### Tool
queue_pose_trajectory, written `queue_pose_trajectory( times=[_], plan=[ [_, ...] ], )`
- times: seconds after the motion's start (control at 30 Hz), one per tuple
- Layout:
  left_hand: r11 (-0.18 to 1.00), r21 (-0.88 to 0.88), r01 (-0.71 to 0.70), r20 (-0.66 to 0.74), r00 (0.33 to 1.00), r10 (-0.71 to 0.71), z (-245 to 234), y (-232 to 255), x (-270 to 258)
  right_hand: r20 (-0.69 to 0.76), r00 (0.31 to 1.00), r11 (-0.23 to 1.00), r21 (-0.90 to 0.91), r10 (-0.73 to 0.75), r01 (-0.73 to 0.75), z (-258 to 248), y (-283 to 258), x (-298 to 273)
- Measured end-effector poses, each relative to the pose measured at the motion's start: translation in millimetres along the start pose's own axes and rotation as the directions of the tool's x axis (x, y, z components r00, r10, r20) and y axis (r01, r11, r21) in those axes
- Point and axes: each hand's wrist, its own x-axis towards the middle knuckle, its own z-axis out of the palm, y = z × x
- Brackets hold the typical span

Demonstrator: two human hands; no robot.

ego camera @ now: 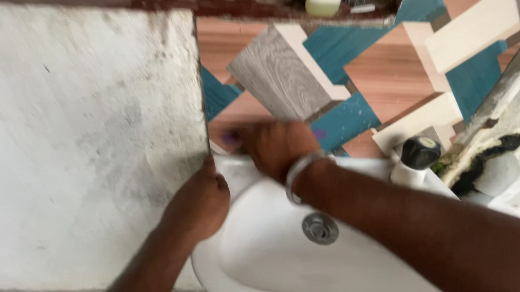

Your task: The person scrubs a white ceramic sink using a purple toothbrush, focusing on the basin, drain, and rim. They then rinse the sink and their hands under running water from the faucet.

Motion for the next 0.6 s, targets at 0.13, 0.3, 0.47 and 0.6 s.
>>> queue_pose_trajectory(
  times=[0.13,0.3,0.47,0.6],
  plan=[
    [0.999,-0.036,-0.004,-0.026,1.0,0.004,2,-5,5,-0.192,0.963,0.976,0.147,0.187,-0.16,18,29,23],
    [0.999,-0.05,0.002,-0.009,1.0,-0.002,-1,-2,0,-0.046,0.997,0.994,0.089,-0.055,0.059,19,5,14],
    [0.998,-0.057,0.019,-0.009,1.0,-0.019,-3,3,-2,-0.076,0.981,0.981,0.091,0.176,-0.169,-29,42,29],
    [0.998,-0.031,0.056,0.028,0.998,-0.055,-7,7,-5,0.031,0.977,0.973,0.088,0.211,-0.213,-27,37,28]
  ],
)
